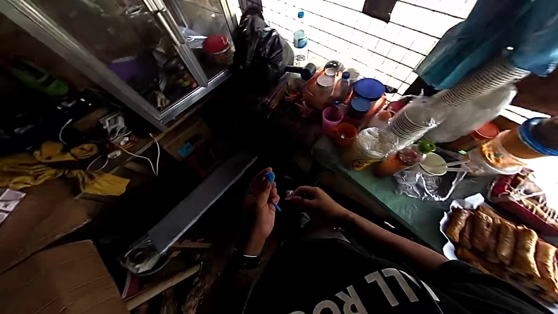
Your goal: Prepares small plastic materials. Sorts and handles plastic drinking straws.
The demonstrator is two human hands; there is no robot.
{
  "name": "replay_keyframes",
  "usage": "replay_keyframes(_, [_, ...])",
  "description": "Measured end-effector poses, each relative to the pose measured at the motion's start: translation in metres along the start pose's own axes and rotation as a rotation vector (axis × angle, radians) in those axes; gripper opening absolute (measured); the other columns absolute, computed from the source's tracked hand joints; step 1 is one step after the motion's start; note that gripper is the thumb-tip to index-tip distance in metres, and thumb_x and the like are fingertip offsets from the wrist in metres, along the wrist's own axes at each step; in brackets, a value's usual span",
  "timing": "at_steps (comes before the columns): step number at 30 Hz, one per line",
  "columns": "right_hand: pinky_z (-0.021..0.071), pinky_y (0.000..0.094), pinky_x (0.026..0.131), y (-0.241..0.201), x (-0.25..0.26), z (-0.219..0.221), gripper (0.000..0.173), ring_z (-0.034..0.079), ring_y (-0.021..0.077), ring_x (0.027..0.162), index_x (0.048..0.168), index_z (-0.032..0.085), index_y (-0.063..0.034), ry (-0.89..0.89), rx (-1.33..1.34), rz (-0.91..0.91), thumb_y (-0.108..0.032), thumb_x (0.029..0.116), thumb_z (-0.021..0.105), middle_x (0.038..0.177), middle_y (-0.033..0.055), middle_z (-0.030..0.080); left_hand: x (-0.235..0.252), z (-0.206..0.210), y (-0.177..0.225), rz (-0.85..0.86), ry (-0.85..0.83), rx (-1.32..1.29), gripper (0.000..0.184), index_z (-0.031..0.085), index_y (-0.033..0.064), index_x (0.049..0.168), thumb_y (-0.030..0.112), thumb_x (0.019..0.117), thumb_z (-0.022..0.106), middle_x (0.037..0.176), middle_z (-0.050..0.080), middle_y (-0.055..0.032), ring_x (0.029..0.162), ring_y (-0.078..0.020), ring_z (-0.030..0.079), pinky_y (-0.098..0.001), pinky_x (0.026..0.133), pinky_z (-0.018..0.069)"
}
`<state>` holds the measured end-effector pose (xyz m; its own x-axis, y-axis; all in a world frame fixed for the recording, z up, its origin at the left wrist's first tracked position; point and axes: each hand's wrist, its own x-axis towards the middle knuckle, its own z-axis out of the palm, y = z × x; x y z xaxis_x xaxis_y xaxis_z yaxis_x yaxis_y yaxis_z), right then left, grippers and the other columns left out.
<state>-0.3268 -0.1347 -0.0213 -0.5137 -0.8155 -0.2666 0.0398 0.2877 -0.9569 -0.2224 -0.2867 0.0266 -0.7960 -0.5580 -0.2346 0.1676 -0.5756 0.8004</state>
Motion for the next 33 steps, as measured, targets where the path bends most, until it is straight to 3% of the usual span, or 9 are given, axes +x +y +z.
replay_keyframes(4, [0.0503,0.0195,0.068,-0.031,0.022,-0.014,0.022,0.059,0.0007,0.075,0.114,0.063,-0.002,0.083,0.118,-0.153,-0.018,0.1032,0.055,0.09,-0.0027,0.064,0.024,-0.007,-0.002,-0.039,-0.087,0.143,0.018,0.057,0.0044,0.117,0.0,0.1043,0.045,0.083,0.065,0.0006,0.063,-0.0031,0.058,-0.0164,0.055,0.0493])
replay_keyframes(6, [0.0517,0.0205,0.071,-0.038,0.035,-0.02,0.027,0.061,0.0015,0.079,0.121,0.061,-0.0005,0.074,0.156,-0.202,-0.019,0.1025,0.057,0.097,-0.0011,0.066,0.04,-0.005,-0.009,-0.029,-0.122,0.266,0.017,0.056,0.0029,0.117,0.0,0.1011,0.052,0.086,0.067,-0.0004,0.066,-0.004,0.059,-0.0182,0.059,0.0506])
replay_keyframes(11, [0.0551,0.0218,0.077,-0.03,0.072,-0.055,0.019,0.065,0.0016,0.082,0.109,0.068,0.0013,0.198,0.061,-0.213,-0.014,0.099,0.064,0.096,0.0029,0.07,0.09,0.013,-0.022,0.016,-0.232,0.589,0.023,0.059,-0.0014,0.118,0.002,0.0955,0.062,0.094,0.069,-0.0016,0.074,-0.0057,0.064,-0.0212,0.066,0.0535])
replay_keyframes(15, [0.0498,0.0207,0.061,-0.009,0.094,-0.086,0.018,0.057,0.0019,0.064,0.109,0.066,-0.0006,0.462,0.342,-0.118,-0.016,0.1013,0.06,0.081,-0.0018,0.065,0.136,0.02,-0.035,-0.059,-0.358,0.751,0.013,0.067,0.0011,0.109,0.005,0.0973,0.062,0.091,0.069,0.0007,0.072,-0.0044,0.062,-0.0206,0.066,0.0527])
replay_keyframes(20, [0.0395,0.0195,0.045,0.019,0.126,-0.112,0.012,0.045,0.005,0.049,0.111,0.055,-0.005,0.67,0.962,0.247,-0.015,0.1082,0.049,0.076,0.0008,0.058,0.202,0.009,-0.038,-0.066,-0.421,1.053,0.013,0.07,0.0017,0.106,0.009,0.0982,0.062,0.09,0.068,-0.0012,0.075,-0.0044,0.063,-0.0224,0.072,0.0546])
replay_keyframes(23, [0.0405,0.0203,0.048,0.031,0.148,-0.115,0.019,0.045,0.0045,0.051,0.122,0.051,-0.0056,0.567,0.825,0.258,-0.018,0.1088,0.049,0.078,-0.0006,0.058,0.245,0.012,-0.032,-0.092,-0.431,1.076,0.013,0.069,0.0007,0.107,0.008,0.0984,0.062,0.089,0.067,-0.0016,0.073,-0.005,0.063,-0.0224,0.07,0.0547])
replay_keyframes(27, [0.0469,0.0287,0.068,0.027,0.177,-0.118,0.029,0.054,0.011,0.075,0.127,0.054,0.0031,0.59,0.419,0.223,-0.003,0.0991,0.05,0.1,0.0092,0.061,0.316,0.03,-0.054,-0.181,-0.484,1.083,0.021,0.066,-0.0037,0.116,0.009,0.1004,0.061,0.1,0.068,-0.01,0.08,-0.0118,0.064,-0.0289,0.077,0.0554])
replay_keyframes(31, [0.0538,0.0269,0.065,0.021,0.186,-0.112,0.023,0.062,0.0107,0.068,0.126,0.052,-0.0001,0.827,0.64,0.207,-0.011,0.1104,0.039,0.086,0.0052,0.064,0.388,0.051,-0.116,-0.341,-0.489,0.998,0.024,0.062,-0.0053,0.121,0.009,0.1022,0.06,0.095,0.065,-0.0108,0.073,-0.0112,0.061,-0.0264,0.07,0.053])
replay_keyframes(33, [0.0508,0.0241,0.06,0.023,0.186,-0.103,0.022,0.057,0.008,0.061,0.124,0.052,-0.0007,0.915,0.664,0.204,-0.012,0.1106,0.038,0.079,0.0019,0.061,0.412,0.058,-0.136,-0.327,-0.613,1.07,0.03,0.061,-0.0041,0.127,0.014,0.1033,0.059,0.105,0.067,-0.0138,0.084,-0.0145,0.064,-0.0307,0.078,0.054])
